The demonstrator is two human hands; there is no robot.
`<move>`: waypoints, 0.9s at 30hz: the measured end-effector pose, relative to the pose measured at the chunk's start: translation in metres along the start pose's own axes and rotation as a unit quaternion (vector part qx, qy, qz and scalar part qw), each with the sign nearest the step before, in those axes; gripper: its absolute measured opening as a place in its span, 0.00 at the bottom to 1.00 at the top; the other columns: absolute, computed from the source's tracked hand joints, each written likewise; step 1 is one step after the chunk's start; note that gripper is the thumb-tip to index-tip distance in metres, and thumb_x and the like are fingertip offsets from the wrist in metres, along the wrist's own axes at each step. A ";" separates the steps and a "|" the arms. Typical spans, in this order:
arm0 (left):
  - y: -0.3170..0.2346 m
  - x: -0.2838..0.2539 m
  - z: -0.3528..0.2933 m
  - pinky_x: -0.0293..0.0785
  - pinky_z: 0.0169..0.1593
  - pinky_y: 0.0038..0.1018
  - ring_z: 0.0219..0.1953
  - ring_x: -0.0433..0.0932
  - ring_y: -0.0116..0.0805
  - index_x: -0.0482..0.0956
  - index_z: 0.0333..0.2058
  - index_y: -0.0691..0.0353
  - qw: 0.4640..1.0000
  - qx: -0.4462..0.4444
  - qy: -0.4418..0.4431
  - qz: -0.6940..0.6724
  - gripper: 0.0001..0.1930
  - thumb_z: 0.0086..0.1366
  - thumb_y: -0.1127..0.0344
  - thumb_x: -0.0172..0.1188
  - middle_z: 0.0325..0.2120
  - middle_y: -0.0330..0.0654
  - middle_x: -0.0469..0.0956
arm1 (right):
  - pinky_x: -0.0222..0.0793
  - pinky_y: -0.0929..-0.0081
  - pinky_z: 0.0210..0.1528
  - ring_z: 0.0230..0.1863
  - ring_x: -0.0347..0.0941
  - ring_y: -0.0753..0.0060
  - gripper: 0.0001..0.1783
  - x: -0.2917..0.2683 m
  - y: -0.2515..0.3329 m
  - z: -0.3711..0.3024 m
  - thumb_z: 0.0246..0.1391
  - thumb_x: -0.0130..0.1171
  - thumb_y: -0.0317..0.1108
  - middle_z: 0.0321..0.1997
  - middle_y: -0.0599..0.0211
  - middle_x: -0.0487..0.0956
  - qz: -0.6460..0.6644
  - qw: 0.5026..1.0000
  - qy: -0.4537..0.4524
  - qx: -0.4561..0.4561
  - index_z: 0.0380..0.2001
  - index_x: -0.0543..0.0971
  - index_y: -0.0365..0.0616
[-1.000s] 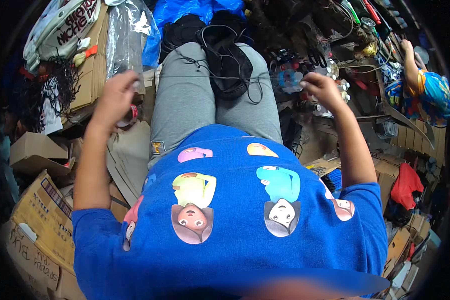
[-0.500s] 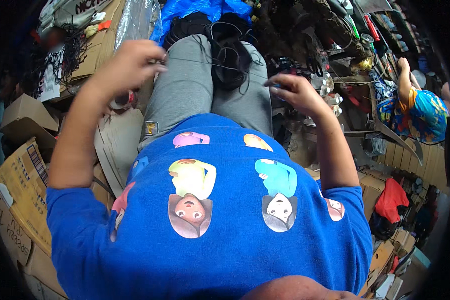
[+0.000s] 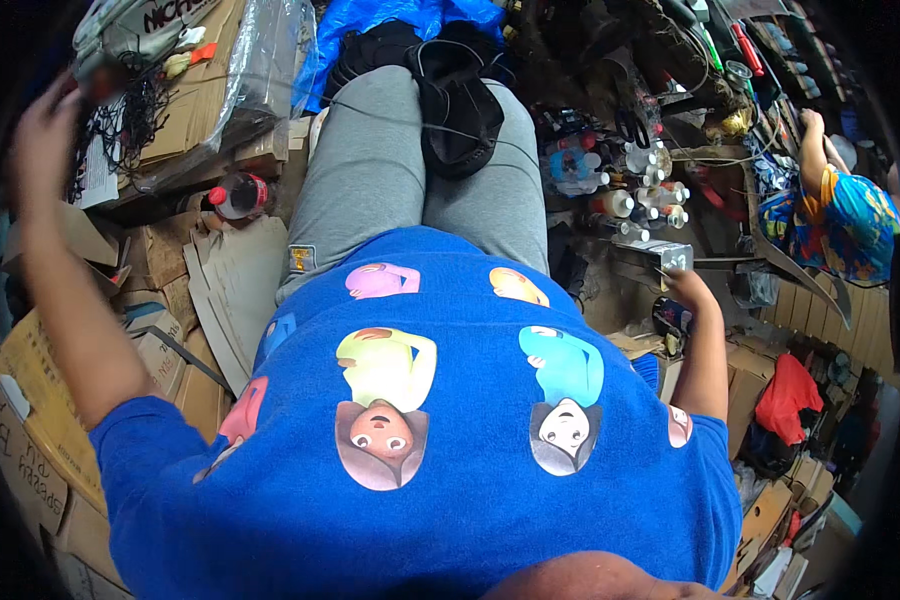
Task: Stitching or lacing the components of a black leather shoe upper together.
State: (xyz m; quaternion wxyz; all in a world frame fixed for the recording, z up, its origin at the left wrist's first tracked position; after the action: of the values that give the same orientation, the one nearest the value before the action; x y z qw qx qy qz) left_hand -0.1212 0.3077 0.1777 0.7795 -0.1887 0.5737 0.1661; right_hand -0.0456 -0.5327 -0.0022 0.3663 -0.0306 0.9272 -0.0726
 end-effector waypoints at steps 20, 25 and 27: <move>-0.315 0.179 -0.091 0.67 0.47 0.27 0.40 0.72 0.34 0.82 0.36 0.62 0.677 0.413 0.432 -0.429 0.12 0.53 0.65 0.64 0.31 0.40 0.73 | 0.68 0.80 0.36 0.33 0.73 0.78 0.11 -0.097 0.308 -0.006 0.39 0.66 0.26 0.28 0.72 0.75 0.282 0.811 -0.176 -0.481 0.31 0.84 0.47; -0.314 0.179 -0.089 0.66 0.47 0.26 0.39 0.71 0.31 0.81 0.40 0.63 0.622 0.391 0.503 -0.456 0.13 0.54 0.68 0.61 0.30 0.38 0.72 | 0.68 0.81 0.35 0.30 0.70 0.82 0.11 -0.078 0.312 -0.018 0.39 0.66 0.24 0.27 0.73 0.75 0.388 0.775 -0.163 -0.472 0.31 0.83 0.44; -0.314 0.179 -0.088 0.65 0.47 0.25 0.38 0.70 0.31 0.81 0.41 0.63 0.628 0.391 0.517 -0.431 0.14 0.55 0.69 0.60 0.29 0.38 0.71 | 0.67 0.81 0.34 0.28 0.69 0.82 0.12 -0.073 0.310 -0.021 0.40 0.66 0.24 0.26 0.74 0.74 0.388 0.771 -0.207 -0.460 0.32 0.83 0.47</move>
State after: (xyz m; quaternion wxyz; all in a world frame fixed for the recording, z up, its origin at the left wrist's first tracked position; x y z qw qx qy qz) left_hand 0.0060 -0.0016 0.0155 0.3378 -0.1470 0.7469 -0.5536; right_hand -0.0080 -0.2158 0.0141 0.4885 0.1524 0.6847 0.5190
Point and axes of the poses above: each hand's wrist, its own z-axis towards the middle knuckle, its own x-axis out of the palm, y = z × x, the point moved 2 cm from there along z, towards the middle knuckle
